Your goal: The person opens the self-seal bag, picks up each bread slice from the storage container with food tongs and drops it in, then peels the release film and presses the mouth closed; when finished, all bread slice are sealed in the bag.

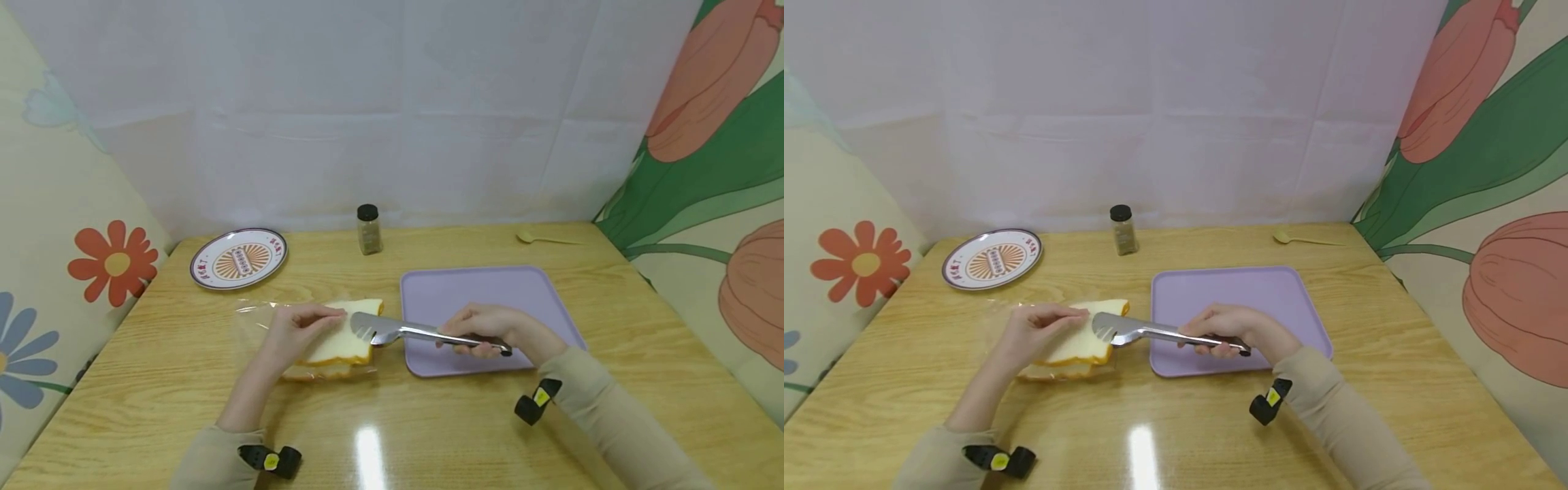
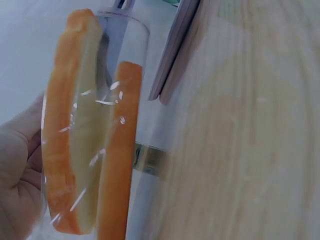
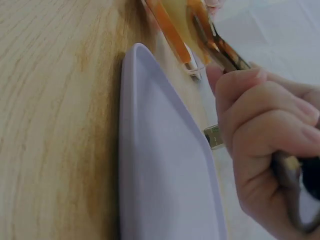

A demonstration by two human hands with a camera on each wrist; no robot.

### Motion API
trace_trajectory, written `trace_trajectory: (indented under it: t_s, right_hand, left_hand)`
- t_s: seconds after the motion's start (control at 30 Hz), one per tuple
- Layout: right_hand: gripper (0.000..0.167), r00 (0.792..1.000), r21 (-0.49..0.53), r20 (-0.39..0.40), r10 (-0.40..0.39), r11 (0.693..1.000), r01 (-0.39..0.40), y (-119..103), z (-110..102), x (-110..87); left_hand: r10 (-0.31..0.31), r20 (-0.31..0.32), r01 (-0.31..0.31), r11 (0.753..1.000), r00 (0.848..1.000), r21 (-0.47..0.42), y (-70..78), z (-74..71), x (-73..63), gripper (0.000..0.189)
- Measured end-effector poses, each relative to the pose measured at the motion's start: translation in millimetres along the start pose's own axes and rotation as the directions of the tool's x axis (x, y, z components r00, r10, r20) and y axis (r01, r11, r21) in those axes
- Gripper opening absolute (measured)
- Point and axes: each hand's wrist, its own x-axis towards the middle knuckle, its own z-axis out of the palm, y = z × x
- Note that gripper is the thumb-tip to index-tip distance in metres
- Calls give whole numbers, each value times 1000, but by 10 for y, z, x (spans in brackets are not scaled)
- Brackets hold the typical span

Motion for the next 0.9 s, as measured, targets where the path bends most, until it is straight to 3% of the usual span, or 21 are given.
trace_trajectory:
  t_s: [0.17, 0.33, 0.5, 0.67, 0.77, 0.9]
  right_hand:
    - [37, 999, -126, -35, -2, 992, -3, -82, 31, 4]
    - [34, 998, -207, -66, -9, 978, -5, -169, 74, 0]
    - [33, 998, -204, -68, -1, 979, -13, -188, 91, -4]
    - [34, 998, -178, -59, 16, 984, -26, -152, 78, 1]
    - [37, 998, -154, -51, 28, 988, -35, -117, 59, -2]
    - [41, 998, -120, -45, 43, 992, -49, -77, 23, -42]
  left_hand:
    - [51, 10, -51, 999, 999, -2, -4, 23, 1, 11]
    - [57, 33, -56, 998, 998, -31, -22, 59, 3, 10]
    - [47, 51, -45, 998, 998, -44, -36, 60, -5, 9]
    - [43, 13, -44, 997, 999, 61, -16, 28, -8, 9]
    - [6, -15, -4, 995, 1000, 96, -5, -1, -7, 8]
    - [-54, -33, 56, 995, 998, 79, -1, -39, -2, 9]
